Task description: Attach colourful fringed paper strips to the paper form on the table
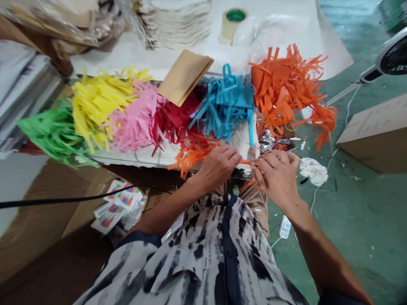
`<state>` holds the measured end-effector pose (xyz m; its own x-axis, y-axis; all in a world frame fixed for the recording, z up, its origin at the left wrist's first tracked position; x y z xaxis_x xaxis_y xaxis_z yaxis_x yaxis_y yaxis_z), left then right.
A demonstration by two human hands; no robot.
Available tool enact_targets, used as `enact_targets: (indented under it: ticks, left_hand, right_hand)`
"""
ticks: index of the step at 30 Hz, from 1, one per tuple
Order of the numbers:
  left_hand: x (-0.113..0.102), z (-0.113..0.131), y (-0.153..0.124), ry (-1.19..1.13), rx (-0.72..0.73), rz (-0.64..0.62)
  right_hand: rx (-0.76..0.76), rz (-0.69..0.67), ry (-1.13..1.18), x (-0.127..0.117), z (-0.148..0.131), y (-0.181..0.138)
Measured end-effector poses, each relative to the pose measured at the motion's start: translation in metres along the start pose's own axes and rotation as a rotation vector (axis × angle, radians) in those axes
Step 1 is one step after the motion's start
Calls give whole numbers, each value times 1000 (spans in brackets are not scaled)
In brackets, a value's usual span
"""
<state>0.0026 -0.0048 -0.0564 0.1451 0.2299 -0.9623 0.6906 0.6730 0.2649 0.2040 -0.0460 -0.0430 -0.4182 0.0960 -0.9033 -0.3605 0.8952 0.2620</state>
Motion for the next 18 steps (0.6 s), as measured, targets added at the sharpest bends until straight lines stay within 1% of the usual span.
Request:
enact_targets:
  ticks: [3,7,10,15,18]
  left_hand:
    - [-4,-4,0,-12,-76,-14]
    - [-7,-13,-2,-118,-138,-46]
    - [-8,-18,-3,-175,-213,-57]
    - [-9,-19,0,-166,-270,-87]
    - [-12,-18,2,-148,-294,-112]
  right_hand:
    - [47,-2,1,3,4,0]
    - [131,-5,59,2,5,1]
    - [179,-6,96,2,4,4]
    - [235,-34,47,6,-1,12]
    - [249,-12,16,8,-1,12]
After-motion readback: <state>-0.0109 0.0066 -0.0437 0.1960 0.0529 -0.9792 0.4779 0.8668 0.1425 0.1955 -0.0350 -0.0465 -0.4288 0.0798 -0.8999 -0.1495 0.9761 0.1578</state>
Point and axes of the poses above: each hand's wrist, its own y-axis towards the middle knuckle, its own x-axis out of the palm, z = x × y, the point moved 2 cm from there along y, towards the middle knuckle, and after that the axes turned 14 degrees about y, right-handed, at the moved point
